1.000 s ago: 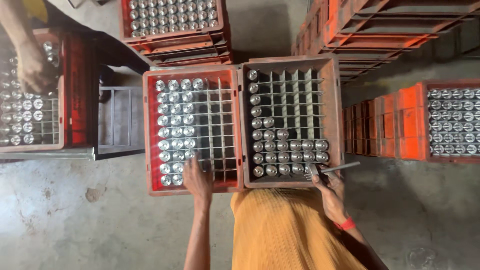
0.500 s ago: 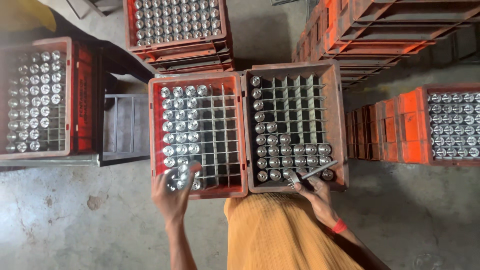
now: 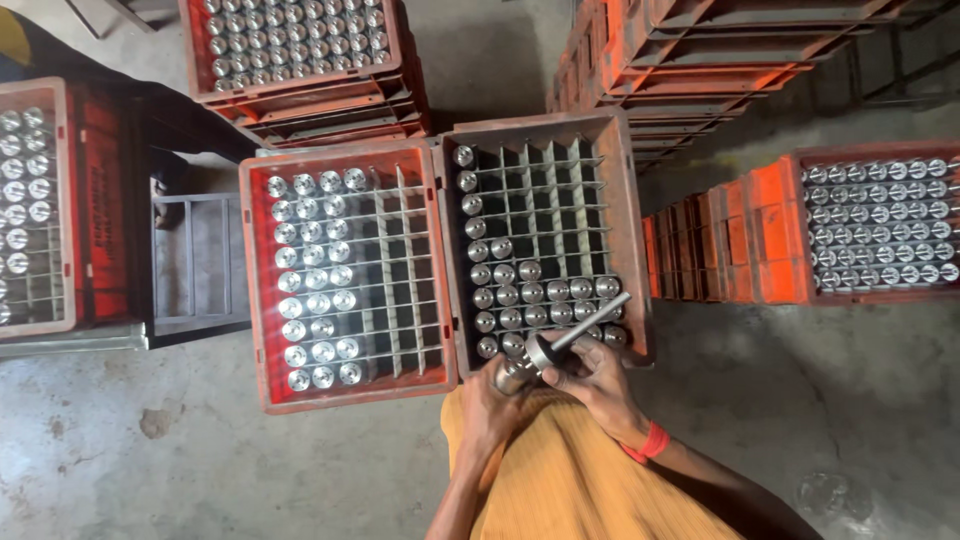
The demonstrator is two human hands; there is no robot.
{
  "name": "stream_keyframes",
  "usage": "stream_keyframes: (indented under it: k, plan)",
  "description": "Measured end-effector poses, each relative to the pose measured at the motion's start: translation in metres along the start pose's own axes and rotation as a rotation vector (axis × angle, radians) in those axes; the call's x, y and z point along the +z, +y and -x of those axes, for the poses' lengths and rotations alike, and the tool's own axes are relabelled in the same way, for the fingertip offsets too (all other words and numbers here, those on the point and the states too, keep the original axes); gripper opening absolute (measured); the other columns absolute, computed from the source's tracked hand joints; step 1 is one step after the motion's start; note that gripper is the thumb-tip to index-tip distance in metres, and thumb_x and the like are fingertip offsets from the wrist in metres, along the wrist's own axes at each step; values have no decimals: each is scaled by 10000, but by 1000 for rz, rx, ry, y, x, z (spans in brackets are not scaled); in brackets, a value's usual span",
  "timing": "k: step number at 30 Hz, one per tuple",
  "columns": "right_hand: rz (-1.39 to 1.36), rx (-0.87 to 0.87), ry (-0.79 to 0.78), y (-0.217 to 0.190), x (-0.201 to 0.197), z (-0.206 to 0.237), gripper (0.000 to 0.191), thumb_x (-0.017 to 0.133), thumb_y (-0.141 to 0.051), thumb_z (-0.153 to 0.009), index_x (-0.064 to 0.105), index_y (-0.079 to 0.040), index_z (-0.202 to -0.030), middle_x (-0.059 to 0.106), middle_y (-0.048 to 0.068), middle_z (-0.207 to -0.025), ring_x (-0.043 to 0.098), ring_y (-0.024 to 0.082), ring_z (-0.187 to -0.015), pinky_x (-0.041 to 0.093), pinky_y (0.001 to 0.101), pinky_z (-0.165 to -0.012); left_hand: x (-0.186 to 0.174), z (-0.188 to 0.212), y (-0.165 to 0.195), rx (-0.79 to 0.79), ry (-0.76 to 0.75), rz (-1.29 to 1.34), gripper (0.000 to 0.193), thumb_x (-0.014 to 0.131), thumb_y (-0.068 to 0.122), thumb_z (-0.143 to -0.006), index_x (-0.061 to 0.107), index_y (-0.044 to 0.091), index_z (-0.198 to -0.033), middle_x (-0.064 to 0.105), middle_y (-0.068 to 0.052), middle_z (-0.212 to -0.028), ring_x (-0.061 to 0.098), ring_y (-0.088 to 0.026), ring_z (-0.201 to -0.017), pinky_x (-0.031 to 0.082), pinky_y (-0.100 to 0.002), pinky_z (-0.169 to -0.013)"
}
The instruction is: The person moves a crate of metal balls to a workstation and uses a magnetic tool to transfer the balls one by one into a grid crate. The person continues transferring until the grid crate is filled.
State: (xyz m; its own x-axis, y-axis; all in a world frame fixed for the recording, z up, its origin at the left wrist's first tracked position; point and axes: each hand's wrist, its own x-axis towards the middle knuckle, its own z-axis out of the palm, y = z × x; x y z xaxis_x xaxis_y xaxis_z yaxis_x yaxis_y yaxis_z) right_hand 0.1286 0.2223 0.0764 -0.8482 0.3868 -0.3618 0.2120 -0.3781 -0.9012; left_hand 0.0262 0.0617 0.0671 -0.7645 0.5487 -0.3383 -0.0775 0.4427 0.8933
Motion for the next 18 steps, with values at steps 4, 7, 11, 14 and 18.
stream_keyframes:
  k: [4,7,11,14,18]
  plan:
    - [111,-60,-80,-15,-13,10,549,834,-114,-826,627,12,-1319,678,125,-1315,651,206,-1192,546,353,-1026,2,4,37,-94,-170,-126,382,891,269,-708,706,56,-966,752,-178,-820,746,-350,-787,551,-434,-696]
    - [257,-136,-192,-21,-29,16,498,831,-92,-831,636,0,-1279,632,125,-1405,615,207,-1283,526,353,-1078,4,0,47,-23,-294,-170,406,864,296,-692,724,69,-998,762,-176,-844,751,-356,-813,561,-443,-730]
    - [356,-134,-259,-21,-47,22,448,860,-53,-806,651,-14,-1200,637,145,-1409,621,226,-1285,541,360,-1074,13,-1,43,149,-382,-38,461,820,247,-713,717,66,-1124,764,-186,-926,741,-374,-900,571,-438,-761]
    - [235,-144,-259,-19,-61,20,450,863,-18,-803,653,-11,-1202,631,164,-1409,621,254,-1295,547,384,-1082,21,-5,33,94,-422,-95,466,835,310,-742,707,78,-1126,753,-191,-883,750,-364,-858,573,-429,-743]
    - [76,-247,-85,-22,-82,17,489,851,5,-781,657,-17,-1230,610,175,-1400,619,292,-1298,591,422,-1008,27,-27,15,195,-326,-221,490,862,362,-771,706,78,-1138,757,-204,-892,752,-373,-825,577,-448,-720]
